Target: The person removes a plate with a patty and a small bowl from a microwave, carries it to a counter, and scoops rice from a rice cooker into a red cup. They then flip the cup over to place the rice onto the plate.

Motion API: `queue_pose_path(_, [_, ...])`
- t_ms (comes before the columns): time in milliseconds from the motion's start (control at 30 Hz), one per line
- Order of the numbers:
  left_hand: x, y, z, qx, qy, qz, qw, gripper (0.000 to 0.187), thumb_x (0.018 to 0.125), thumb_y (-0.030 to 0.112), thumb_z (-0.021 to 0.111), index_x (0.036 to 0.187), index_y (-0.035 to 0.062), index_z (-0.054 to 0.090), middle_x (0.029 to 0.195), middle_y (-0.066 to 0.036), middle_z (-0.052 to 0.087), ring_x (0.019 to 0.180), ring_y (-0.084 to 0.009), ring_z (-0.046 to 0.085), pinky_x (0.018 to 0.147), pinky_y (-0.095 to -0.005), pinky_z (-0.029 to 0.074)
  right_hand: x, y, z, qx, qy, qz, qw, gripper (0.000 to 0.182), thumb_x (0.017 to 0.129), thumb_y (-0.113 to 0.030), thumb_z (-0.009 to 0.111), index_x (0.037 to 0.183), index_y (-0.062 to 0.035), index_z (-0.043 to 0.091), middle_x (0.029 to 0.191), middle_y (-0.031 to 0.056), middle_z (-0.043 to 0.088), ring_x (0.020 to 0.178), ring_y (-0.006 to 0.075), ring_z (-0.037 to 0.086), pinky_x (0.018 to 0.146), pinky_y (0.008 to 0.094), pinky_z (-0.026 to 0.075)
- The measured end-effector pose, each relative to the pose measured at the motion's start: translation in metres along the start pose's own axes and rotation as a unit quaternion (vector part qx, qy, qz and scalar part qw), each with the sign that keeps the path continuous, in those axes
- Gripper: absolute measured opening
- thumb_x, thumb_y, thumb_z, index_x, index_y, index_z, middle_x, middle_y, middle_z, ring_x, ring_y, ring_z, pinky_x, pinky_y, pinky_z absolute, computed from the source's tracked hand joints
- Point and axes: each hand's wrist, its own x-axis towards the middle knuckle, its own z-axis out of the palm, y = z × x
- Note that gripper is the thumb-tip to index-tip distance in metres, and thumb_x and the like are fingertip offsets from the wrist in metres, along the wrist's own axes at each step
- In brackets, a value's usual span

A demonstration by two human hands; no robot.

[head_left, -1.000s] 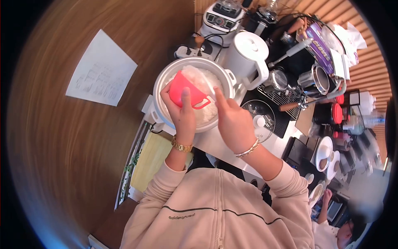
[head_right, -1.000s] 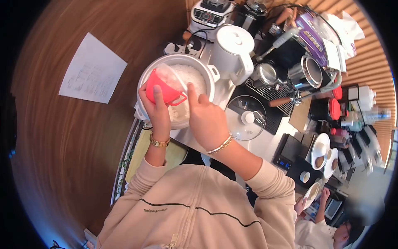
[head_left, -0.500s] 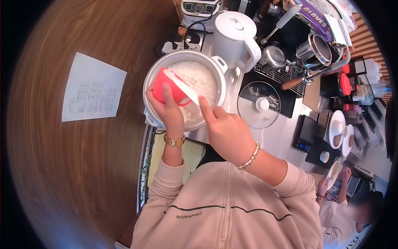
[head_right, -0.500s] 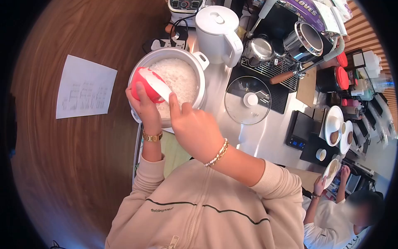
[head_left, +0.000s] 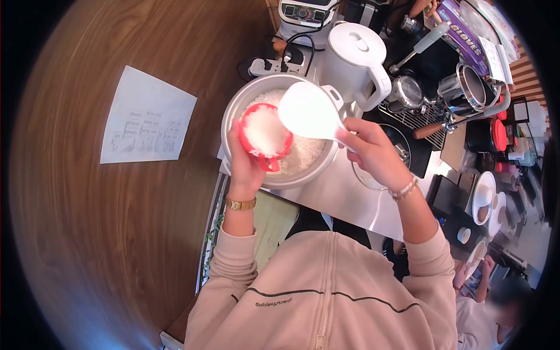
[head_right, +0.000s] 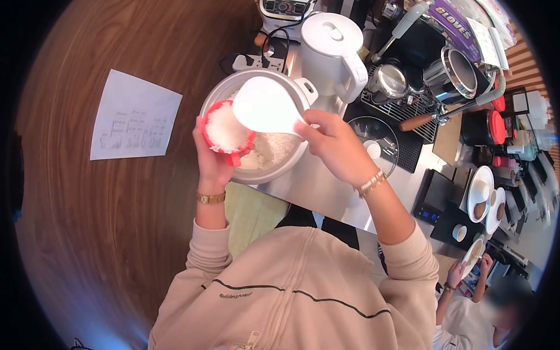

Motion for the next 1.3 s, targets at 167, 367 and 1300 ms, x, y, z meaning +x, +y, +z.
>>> queue_pose_path(167, [0.01, -0.006, 0.006, 0.062, 0.054, 0.04, 0.996, 0.059, 0.095, 0.055, 0.031, 0.123, 0.0054, 0.049, 0.114, -0.008, 0.059, 0.102, -0.0179, 0.059, 0.083, -0.0333, 0.05, 0.032, -0.002, 0.012, -0.143, -0.082, -0.02, 0.986, 0.043, 0.09, -0.036, 0.057, 0.065, -0.0015, 0.057, 0.055, -0.0012, 0.042, 0.051, 0.0078, 0.039, 0.05, 0.026, 0.035])
queue_pose_path(367, [0.008, 0.002, -0.008, 0.038, 0.044, 0.055, 0.997, 0.055, 0.095, 0.051, 0.034, 0.116, 0.0043, 0.054, 0.107, -0.008, 0.062, 0.098, -0.0159, 0.06, 0.084, -0.0316, 0.048, 0.057, -0.001, 0.018, -0.172, -0.165, 0.026, 0.971, 0.043, 0.09, -0.038, 0.057, 0.068, -0.0011, 0.06, 0.055, -0.0005, 0.045, 0.051, 0.009, 0.041, 0.05, 0.0269, 0.036])
queue_pose_path(1300, [0.002, 0.002, -0.03, 0.123, 0.149, 0.162, 0.968, 0.059, 0.096, 0.047, 0.033, 0.121, -0.0033, 0.05, 0.119, -0.015, 0.057, 0.109, -0.0214, 0.057, 0.092, -0.0351, 0.045, -0.002, -0.024, 0.035, -0.366, 0.076, -0.103, 0.922, 0.03, 0.088, -0.033, 0.058, 0.071, -0.0082, 0.061, 0.053, 0.0115, 0.054, 0.052, 0.0321, 0.056, 0.048, 0.0389, 0.043])
